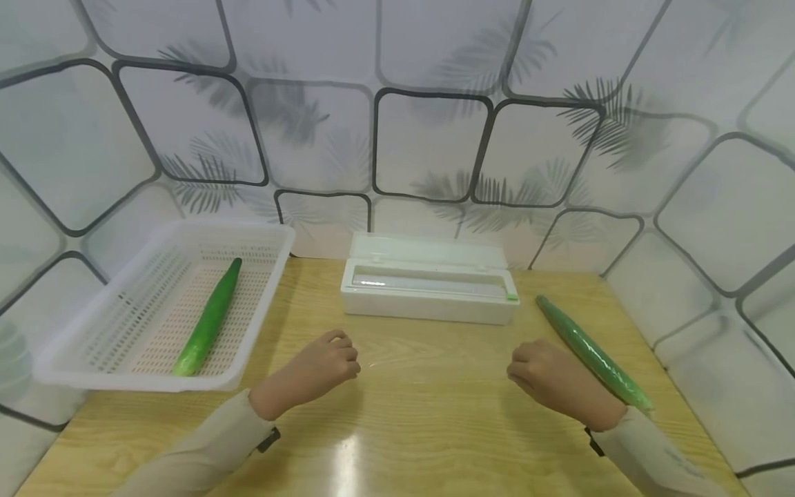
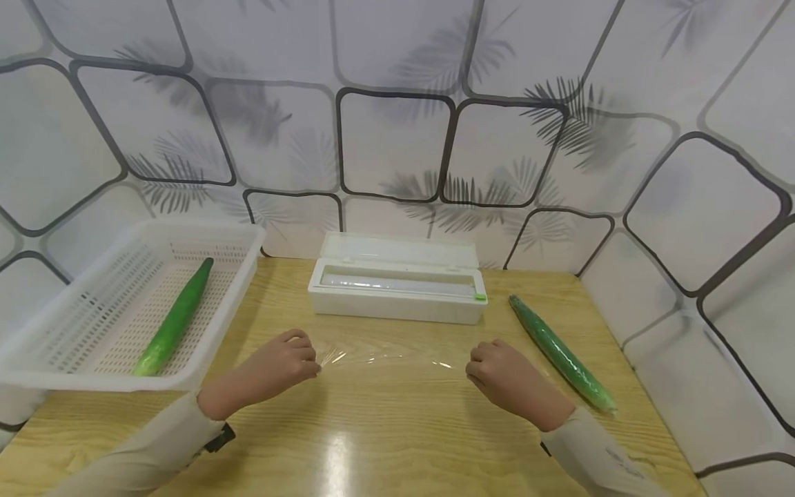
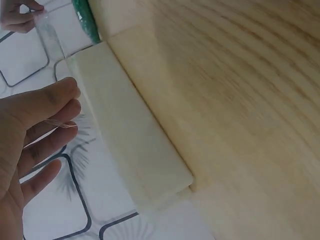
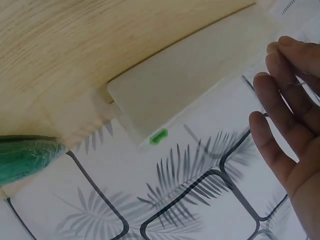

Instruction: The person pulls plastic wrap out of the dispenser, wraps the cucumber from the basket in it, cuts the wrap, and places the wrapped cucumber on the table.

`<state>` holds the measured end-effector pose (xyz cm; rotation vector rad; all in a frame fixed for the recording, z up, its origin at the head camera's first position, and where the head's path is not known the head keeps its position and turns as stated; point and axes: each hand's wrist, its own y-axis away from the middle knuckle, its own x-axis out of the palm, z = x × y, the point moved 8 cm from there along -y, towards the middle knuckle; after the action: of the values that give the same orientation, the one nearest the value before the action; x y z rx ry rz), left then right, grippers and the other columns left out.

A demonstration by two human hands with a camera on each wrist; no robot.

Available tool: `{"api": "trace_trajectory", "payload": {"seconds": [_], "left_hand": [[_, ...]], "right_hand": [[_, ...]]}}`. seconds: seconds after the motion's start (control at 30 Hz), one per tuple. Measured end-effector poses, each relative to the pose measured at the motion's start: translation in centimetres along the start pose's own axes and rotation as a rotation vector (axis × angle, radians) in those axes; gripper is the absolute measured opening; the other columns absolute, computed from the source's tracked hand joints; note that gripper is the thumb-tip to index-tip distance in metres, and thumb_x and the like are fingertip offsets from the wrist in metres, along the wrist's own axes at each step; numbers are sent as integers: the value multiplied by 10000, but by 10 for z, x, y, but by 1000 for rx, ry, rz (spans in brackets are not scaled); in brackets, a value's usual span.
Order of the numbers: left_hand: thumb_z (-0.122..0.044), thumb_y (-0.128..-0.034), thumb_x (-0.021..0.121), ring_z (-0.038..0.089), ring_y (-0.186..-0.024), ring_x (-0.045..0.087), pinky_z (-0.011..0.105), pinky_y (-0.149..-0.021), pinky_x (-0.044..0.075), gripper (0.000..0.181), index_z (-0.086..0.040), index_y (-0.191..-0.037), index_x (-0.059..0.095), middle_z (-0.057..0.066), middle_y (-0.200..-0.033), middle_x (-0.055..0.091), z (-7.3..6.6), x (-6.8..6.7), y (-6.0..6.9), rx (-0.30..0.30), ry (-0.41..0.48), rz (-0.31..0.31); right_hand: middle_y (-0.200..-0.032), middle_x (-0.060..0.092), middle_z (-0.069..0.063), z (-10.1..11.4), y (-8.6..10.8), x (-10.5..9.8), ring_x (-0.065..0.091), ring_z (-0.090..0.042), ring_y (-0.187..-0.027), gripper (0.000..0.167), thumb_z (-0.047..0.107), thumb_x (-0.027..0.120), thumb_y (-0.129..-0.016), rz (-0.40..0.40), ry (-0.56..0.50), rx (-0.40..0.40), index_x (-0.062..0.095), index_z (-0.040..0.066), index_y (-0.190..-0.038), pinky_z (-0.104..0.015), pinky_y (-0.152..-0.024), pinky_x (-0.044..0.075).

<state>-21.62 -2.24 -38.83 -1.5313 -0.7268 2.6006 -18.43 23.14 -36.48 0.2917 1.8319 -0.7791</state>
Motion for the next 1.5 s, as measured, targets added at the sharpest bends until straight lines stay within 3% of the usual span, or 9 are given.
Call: {"api": "trace_trajectory", "payload": {"seconds": [0.17,0.27,0.4,0.57,0.77,0.87,1.07,1.2,1.5], "left_hand": [[-186,-666,802,93,-700,609,287,-790,521,127,-166,-715,686,-73,-696,667,20,-29,-7,-73,23,-136],[-129,-665,808,136,-708,620,316,-779,527,133,-115,-738,697,-26,-710,679,41,-56,-17,-157,29,-286],[-99,-709,789,207,-721,621,361,-784,520,95,-81,-743,702,25,-701,666,63,-76,-28,-265,0,-402],[-137,-770,756,245,-714,616,410,-821,506,82,-77,-743,708,57,-704,675,78,-82,-36,-368,-59,-434],[-162,-783,747,233,-719,614,417,-842,496,83,-88,-772,714,54,-726,691,84,-89,-39,-403,-89,-438],[-164,-787,743,231,-720,611,419,-847,493,85,-86,-770,715,51,-723,688,85,-91,-40,-403,-86,-443],[-170,-787,741,231,-702,609,417,-839,495,107,-75,-748,712,54,-701,683,84,-96,-40,-394,-99,-470],[-156,-773,747,239,-683,611,419,-819,504,115,-72,-710,700,57,-674,673,80,-101,-38,-363,-100,-499],[-134,-665,787,132,-671,618,319,-773,534,105,-129,-713,693,-31,-662,672,37,-90,-19,-76,47,-333]], "right_hand": [[-671,575,43,-16,-10,-26,520,-60,-599,93,105,715,-785,-65,-7,33,670,93,-705,-210,-571,490],[-687,580,1,-30,-22,-54,537,-114,-608,366,239,475,-979,-170,36,54,662,58,-721,-281,-570,505],[-684,602,-51,-47,-36,-78,557,-186,-594,209,130,610,-898,-251,99,100,667,25,-727,-339,-534,491],[-703,657,-93,-60,-46,-88,609,-248,-630,152,-47,772,-642,-272,90,148,684,3,-756,-404,-596,501],[-731,668,-105,-65,-47,-96,612,-264,-672,329,262,565,-936,-275,87,190,695,-2,-788,-433,-647,486],[-736,666,-108,-65,-47,-100,610,-268,-683,594,404,315,-996,-282,91,193,699,-3,-797,-440,-656,479],[-735,663,-113,-62,-47,-106,609,-266,-681,100,88,676,-815,-285,104,183,702,-9,-815,-440,-655,476],[-726,659,-108,-58,-45,-109,599,-262,-674,196,164,628,-875,-290,104,177,704,-5,-812,-432,-658,469],[-673,597,30,-19,-25,-84,536,-117,-623,561,346,291,-1016,-208,28,2,677,101,-692,-310,-582,467]]}}
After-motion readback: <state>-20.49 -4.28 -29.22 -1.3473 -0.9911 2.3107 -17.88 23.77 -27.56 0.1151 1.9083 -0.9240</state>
